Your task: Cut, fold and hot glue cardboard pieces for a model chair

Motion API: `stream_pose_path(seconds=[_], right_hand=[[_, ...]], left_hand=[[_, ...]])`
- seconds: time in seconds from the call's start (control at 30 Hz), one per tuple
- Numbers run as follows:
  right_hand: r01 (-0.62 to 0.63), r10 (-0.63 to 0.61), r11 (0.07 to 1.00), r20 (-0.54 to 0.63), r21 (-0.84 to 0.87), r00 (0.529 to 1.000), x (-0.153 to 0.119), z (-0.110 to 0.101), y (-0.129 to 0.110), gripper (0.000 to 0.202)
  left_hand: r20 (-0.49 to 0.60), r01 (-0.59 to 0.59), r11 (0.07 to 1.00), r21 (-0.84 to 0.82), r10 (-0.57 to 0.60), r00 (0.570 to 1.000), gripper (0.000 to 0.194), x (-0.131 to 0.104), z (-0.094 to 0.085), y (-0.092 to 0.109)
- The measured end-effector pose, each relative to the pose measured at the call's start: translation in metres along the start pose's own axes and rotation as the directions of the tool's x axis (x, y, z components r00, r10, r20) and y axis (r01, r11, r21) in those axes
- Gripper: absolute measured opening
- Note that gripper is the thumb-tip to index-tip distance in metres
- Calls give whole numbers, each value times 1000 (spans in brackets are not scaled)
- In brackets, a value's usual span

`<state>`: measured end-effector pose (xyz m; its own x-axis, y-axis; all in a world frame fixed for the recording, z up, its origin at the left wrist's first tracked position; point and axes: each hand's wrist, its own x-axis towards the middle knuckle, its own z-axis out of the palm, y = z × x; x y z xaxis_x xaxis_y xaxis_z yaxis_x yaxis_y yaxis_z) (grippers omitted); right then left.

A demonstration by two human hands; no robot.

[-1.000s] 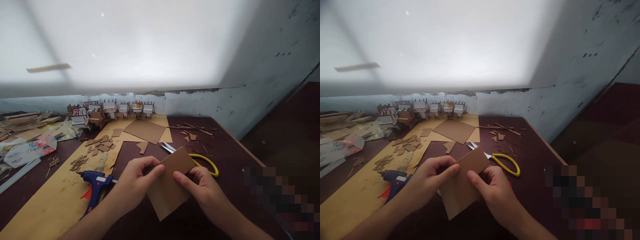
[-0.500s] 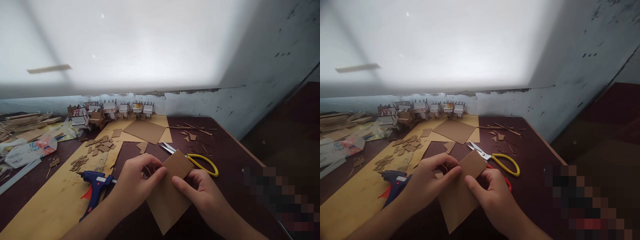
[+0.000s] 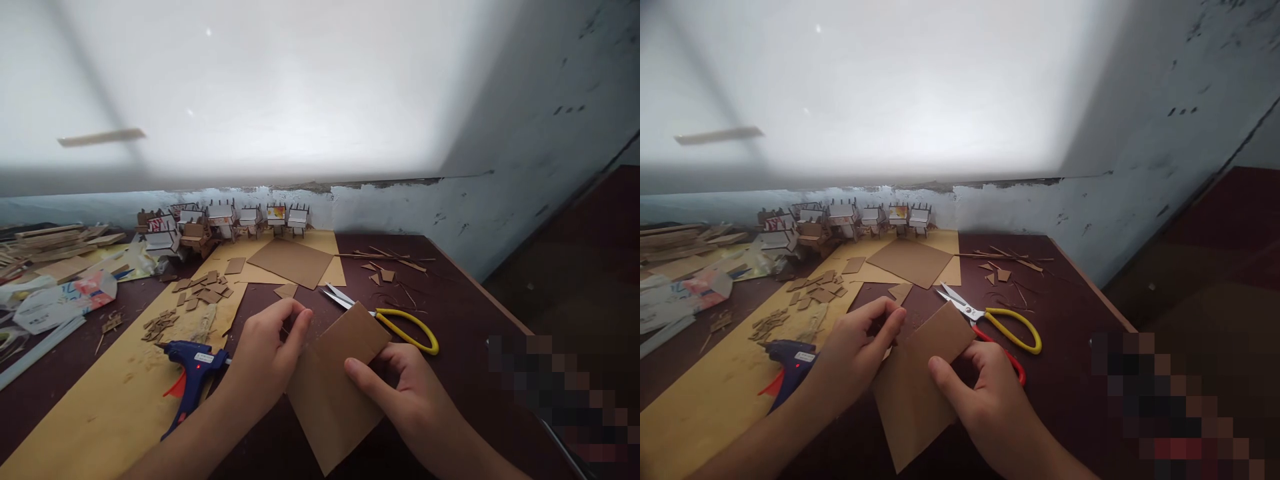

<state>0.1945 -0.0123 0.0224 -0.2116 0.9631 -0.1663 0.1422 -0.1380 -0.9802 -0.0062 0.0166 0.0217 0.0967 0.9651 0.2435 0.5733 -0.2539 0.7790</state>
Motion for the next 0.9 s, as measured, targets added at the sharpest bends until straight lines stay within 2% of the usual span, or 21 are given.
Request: stream_pose_path(seconds=[0.07,0.13,0.2,0.23,0.3,0.33,0.4,0.47,0.5,0.57,0.6,0.63,0.73,0.8,0.9], right_hand=[[-7,7,1000,-36,-15,999,0,0,2,43],[-11,10,1000,-60,-28,998,1,0,3,42],[-22,18,999,-84,-41,996,3,-1,5,41],[-24,20,999,-96,-43,995,5,-2,6,41],[-21,15,999,-127,-48,992,9,-4,7,42],[-13,5,998,-149,-53,989,11,-5,8,42],[9,-24,997,-196,-77,980,16,-7,9,41],[18,-43,994,-236,-106,971,20,-9,10,40],[20,-49,993,-248,-117,967,21,-10,10,40],[21,-59,990,-266,-143,962,23,-12,11,40],[21,-65,987,-277,-158,959,23,-12,11,39],[19,-70,985,-290,-173,955,23,-13,11,39],[17,-80,980,-312,-198,947,24,-13,11,38],[20,-81,980,-310,-196,947,24,-13,12,39],[27,-93,978,-314,-208,945,25,-14,14,38]], left_hand=[[-30,21,1000,-14,-21,999,35,2,-2,-2],[-89,40,999,-20,-41,995,28,5,-6,-6],[-192,67,997,-25,-71,979,18,9,-12,-10],[-248,91,995,-28,-95,964,21,12,-16,-12],[-276,161,987,-19,-160,948,22,18,-24,-16],[-258,192,981,10,-184,949,23,21,-28,-17],[-203,211,966,147,-179,963,43,23,-35,-20],[-80,161,930,331,-142,987,53,22,-38,-21],[15,118,906,407,-136,991,50,19,-39,-22],[214,36,870,492,-161,963,32,11,-39,-22],[274,2,850,526,-171,946,27,6,-38,-21],[311,-26,825,565,-184,932,33,2,-37,-19],[347,-23,761,649,-269,898,47,-6,-34,-11],[356,-6,743,670,-313,880,44,-7,-32,-7],[353,-12,745,667,-302,886,37,-5,-30,-7]])
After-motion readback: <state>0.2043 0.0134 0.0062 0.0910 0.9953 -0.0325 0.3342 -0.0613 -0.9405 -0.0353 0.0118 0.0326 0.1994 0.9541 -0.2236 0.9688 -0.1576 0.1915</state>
